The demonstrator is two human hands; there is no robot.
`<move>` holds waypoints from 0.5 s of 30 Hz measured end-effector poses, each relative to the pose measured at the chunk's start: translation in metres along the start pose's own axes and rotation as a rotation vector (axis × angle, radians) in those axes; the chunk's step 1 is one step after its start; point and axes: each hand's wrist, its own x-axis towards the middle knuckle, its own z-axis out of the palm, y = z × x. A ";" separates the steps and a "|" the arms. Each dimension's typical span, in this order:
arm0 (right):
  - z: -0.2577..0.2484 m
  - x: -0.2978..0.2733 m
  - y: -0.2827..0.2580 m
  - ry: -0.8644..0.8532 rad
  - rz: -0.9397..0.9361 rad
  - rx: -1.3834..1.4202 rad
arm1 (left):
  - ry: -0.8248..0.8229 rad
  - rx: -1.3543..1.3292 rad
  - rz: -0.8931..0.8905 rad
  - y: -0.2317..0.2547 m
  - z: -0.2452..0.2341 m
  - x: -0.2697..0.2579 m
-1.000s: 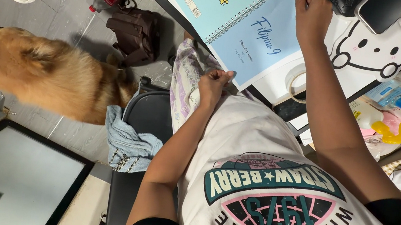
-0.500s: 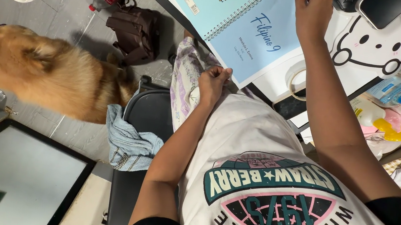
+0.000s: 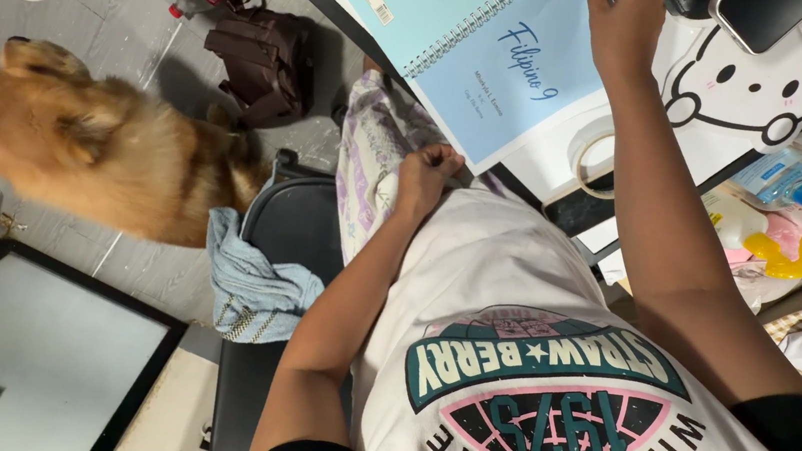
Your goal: Assembling and labeling a school notebook using paper and tape.
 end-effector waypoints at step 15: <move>0.003 0.000 0.006 -0.015 0.027 0.001 | 0.100 0.045 -0.015 0.024 0.007 0.000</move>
